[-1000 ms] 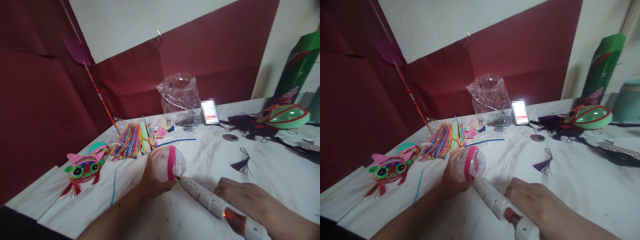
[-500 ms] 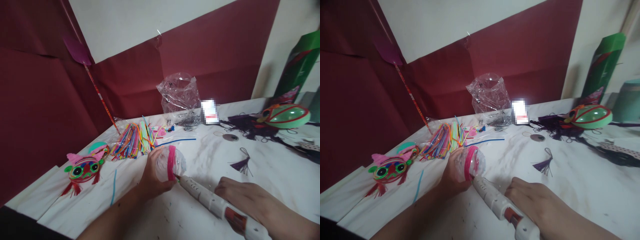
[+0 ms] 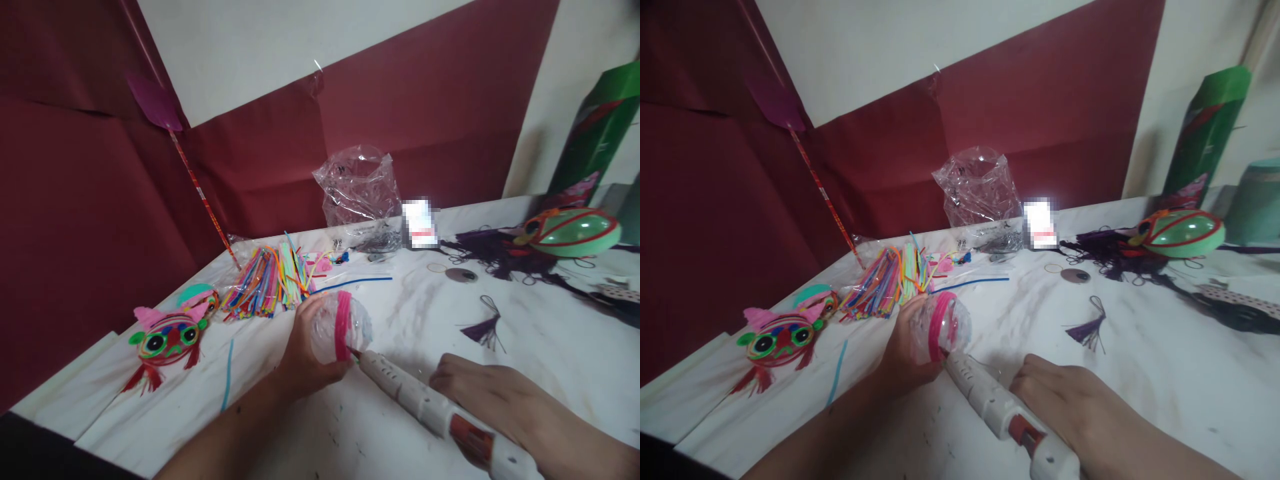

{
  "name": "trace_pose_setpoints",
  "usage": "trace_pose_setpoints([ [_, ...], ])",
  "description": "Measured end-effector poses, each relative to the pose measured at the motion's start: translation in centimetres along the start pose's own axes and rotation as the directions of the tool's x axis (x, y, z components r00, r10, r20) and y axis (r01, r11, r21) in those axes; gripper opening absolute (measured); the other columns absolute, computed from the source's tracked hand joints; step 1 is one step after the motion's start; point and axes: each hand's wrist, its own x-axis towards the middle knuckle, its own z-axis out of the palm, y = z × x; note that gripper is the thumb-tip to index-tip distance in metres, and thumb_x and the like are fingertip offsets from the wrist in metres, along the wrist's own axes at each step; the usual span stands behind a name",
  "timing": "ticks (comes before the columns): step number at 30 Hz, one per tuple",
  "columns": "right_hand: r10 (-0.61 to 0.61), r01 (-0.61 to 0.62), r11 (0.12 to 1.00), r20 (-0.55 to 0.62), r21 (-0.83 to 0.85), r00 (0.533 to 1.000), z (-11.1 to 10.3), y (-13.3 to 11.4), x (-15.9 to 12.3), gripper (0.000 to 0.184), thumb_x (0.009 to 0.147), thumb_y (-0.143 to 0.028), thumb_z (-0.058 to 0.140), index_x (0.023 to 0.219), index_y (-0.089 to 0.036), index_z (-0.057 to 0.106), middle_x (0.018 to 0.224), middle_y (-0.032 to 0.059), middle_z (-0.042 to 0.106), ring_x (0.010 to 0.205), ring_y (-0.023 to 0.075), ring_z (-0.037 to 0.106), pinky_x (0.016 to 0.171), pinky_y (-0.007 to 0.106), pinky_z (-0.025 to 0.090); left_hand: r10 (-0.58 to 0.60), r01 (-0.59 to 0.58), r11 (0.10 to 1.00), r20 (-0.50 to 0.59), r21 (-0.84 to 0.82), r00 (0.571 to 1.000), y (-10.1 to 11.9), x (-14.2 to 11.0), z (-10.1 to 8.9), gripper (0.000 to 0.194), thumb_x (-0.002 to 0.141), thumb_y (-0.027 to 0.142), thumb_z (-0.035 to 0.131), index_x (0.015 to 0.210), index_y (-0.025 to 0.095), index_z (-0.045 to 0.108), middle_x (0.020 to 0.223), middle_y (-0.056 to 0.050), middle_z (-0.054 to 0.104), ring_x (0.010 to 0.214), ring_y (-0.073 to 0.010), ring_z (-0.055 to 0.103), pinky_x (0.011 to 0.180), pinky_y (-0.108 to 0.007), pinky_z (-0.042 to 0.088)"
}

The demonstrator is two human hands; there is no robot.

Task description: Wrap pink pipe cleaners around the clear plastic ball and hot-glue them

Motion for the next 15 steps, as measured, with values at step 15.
trace_pose_setpoints([
  [15, 0.032, -0.034, 0.998, 0.035, 0.049, 0.999, -0.01, 0.03, -0.20, 0.012, 0.090, -0.013, 0.044, 0.084, -0.022, 0.049, 0.077, 0.0004, 0.058, 0.067, 0.0143, 0.058, 0.057, 0.027, 0.044, -0.003, 0.003, 1.000, 0.005, 0.012, 1.000, -0.44, -0.29, 0.18, 0.094, 0.061, 0.034, 0.079, 0.140, 0.023, 0.029, 0.138, -0.016, 0.040, 0.133, -0.0370, 0.039, 0.108, -0.059, 0.035],
])
